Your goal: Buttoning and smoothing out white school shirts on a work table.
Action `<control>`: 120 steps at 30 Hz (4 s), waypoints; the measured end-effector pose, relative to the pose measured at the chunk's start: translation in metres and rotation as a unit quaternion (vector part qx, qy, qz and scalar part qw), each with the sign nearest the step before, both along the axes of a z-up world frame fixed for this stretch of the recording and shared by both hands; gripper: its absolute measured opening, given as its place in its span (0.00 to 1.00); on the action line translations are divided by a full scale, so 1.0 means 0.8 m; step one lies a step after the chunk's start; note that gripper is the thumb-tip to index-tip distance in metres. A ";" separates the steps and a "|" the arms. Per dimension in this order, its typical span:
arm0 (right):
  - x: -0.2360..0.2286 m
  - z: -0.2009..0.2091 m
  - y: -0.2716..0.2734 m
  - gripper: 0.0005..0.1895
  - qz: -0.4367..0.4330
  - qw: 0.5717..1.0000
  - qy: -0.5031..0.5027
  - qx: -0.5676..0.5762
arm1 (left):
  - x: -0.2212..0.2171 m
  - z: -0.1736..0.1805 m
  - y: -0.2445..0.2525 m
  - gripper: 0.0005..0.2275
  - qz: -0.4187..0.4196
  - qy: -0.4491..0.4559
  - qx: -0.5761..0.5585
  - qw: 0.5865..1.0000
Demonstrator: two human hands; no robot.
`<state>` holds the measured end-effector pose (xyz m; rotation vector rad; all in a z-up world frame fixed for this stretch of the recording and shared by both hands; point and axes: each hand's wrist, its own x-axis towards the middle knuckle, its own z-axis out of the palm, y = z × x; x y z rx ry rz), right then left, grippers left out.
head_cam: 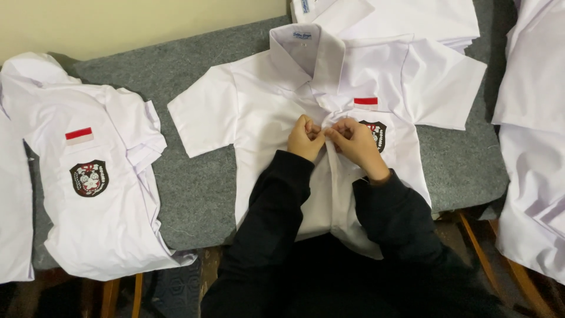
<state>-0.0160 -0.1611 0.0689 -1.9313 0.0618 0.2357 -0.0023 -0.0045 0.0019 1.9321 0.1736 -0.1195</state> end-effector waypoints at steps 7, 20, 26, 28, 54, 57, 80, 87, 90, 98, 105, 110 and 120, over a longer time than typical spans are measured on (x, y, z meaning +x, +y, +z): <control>0.010 -0.031 -0.004 0.12 -0.008 0.998 -0.028 -0.052 | -0.002 0.008 0.000 0.17 0.010 0.008 -0.015 1.000; 0.013 -0.061 -0.006 0.09 -0.005 0.984 -0.126 -0.130 | 0.002 -0.004 -0.002 0.17 0.003 0.010 0.046 0.999; 0.016 -0.055 -0.008 0.08 0.007 0.988 -0.107 -0.109 | 0.006 -0.008 0.001 0.12 -0.030 0.007 0.036 0.999; 0.014 -0.044 -0.004 0.08 0.009 0.989 -0.109 -0.098 | 0.003 0.005 0.002 0.11 -0.042 -0.003 0.057 0.998; -0.075 0.027 -0.172 0.36 -0.083 0.940 0.050 -0.327 | -0.126 0.006 0.181 0.26 0.227 -0.097 0.403 0.881; -0.073 0.023 -0.160 0.31 -0.065 0.952 0.033 -0.299 | -0.093 -0.043 0.193 0.22 0.181 -0.040 0.384 0.904; 0.152 -0.045 -0.127 0.11 -0.282 0.867 -0.264 -0.316 | 0.079 0.031 0.181 0.18 0.317 -0.156 0.106 0.929; 0.173 -0.060 -0.124 0.15 -0.275 0.855 -0.221 -0.379 | 0.114 -0.016 0.187 0.19 0.296 -0.261 0.196 0.898; 0.168 -0.059 -0.128 0.14 -0.250 0.869 -0.227 -0.363 | 0.114 -0.016 0.183 0.18 0.326 -0.316 0.293 0.842; 0.072 0.071 -0.055 0.19 -0.205 0.847 -0.401 -0.283 | 0.080 0.073 0.084 0.10 0.023 -0.308 0.374 0.874; 0.074 -0.024 0.016 0.14 0.030 0.933 -0.192 -0.302 | 0.127 0.011 0.018 0.03 -0.165 -0.194 0.320 0.913; 0.063 -0.007 0.025 0.21 0.050 0.917 -0.182 -0.352 | 0.121 -0.017 0.028 0.09 -0.161 -0.243 0.271 0.917; 0.085 -0.031 -0.013 0.03 0.050 0.951 -0.208 -0.225 | 0.077 0.037 0.012 0.24 -0.108 -0.230 0.378 0.891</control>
